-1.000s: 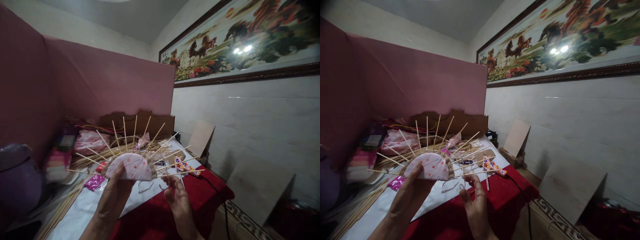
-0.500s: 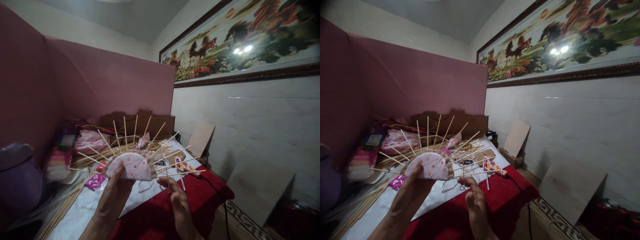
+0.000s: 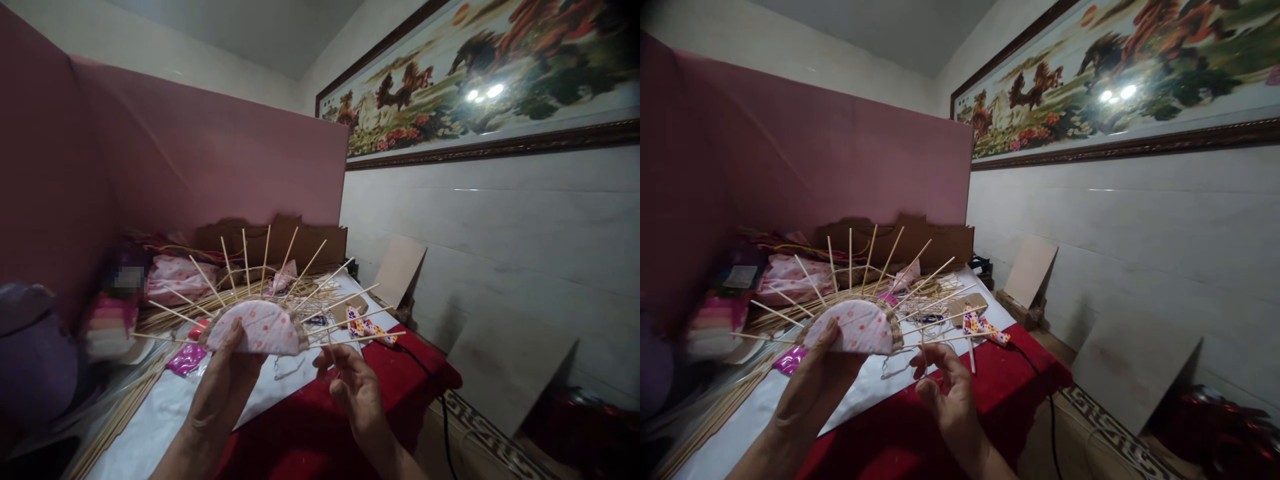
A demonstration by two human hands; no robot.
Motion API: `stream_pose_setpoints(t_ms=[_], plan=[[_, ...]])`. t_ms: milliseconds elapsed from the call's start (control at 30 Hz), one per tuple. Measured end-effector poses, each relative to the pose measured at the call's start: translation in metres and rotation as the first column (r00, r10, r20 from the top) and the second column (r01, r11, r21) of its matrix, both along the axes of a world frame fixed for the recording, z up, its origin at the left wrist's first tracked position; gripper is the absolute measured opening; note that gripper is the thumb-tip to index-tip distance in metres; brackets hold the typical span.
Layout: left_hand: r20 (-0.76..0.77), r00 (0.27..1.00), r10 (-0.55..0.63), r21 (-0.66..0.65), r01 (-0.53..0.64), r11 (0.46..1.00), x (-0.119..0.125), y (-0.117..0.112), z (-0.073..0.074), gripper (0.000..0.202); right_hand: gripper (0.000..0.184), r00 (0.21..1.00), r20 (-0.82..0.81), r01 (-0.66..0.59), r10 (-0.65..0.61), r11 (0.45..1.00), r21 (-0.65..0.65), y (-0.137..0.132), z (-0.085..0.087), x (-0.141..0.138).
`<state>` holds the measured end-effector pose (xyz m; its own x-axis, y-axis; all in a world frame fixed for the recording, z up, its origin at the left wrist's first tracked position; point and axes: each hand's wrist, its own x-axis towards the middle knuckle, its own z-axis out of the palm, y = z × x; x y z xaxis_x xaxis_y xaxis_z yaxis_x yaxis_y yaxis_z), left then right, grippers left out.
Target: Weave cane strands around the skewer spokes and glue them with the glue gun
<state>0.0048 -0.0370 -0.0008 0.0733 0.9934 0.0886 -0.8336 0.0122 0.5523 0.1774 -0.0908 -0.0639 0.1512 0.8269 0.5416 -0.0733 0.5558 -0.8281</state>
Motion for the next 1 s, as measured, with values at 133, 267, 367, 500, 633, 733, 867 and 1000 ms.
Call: stream_pose_setpoints(t_ms=[133, 267, 367, 500, 633, 733, 867, 1000], plan=[[0.013, 1.0, 0.007, -0.008, -0.007, 1.0, 0.0, 0.0, 0.0, 0.024, 0.041, 0.996, 0.043, -0.083, 0.084, 0.996, -0.027, 0.003, 0.011, 0.011], [0.011, 1.0, 0.009, -0.01, -0.009, 1.0, 0.001, 0.0, 0.001, 0.023, 0.039, 0.982, 0.089, -0.16, 0.166, 0.984, -0.072, 0.004, 0.02, 0.028], [0.02, 1.0, 0.013, -0.008, -0.013, 1.0, 0.001, 0.001, 0.003, 0.022, 0.031, 0.974, 0.109, -0.186, 0.198, 0.977, -0.108, 0.004, 0.024, 0.04], [0.03, 0.999, 0.011, -0.022, -0.01, 1.0, 0.002, -0.001, 0.005, 0.022, 0.026, 0.972, 0.074, -0.207, 0.222, 0.963, -0.171, 0.004, 0.03, 0.053], [0.026, 1.0, 0.009, -0.028, -0.008, 1.0, 0.001, -0.002, 0.006, 0.021, 0.022, 0.978, 0.096, -0.161, 0.186, 0.962, -0.22, 0.004, 0.038, 0.065], [0.021, 1.0, 0.019, -0.014, -0.019, 1.0, 0.0, -0.001, 0.005, 0.023, 0.021, 0.975, 0.151, -0.124, 0.16, 0.966, -0.226, 0.006, 0.043, 0.076], [0.014, 1.0, 0.018, -0.013, -0.018, 1.0, -0.001, -0.001, 0.005, 0.024, 0.018, 0.961, 0.253, -0.063, 0.113, 0.978, -0.2, 0.015, 0.047, 0.09], [0.016, 1.0, 0.024, -0.02, -0.024, 1.0, -0.001, 0.001, 0.005, 0.025, 0.011, 0.94, 0.342, 0.027, 0.008, 0.995, -0.098, 0.022, 0.054, 0.1]])
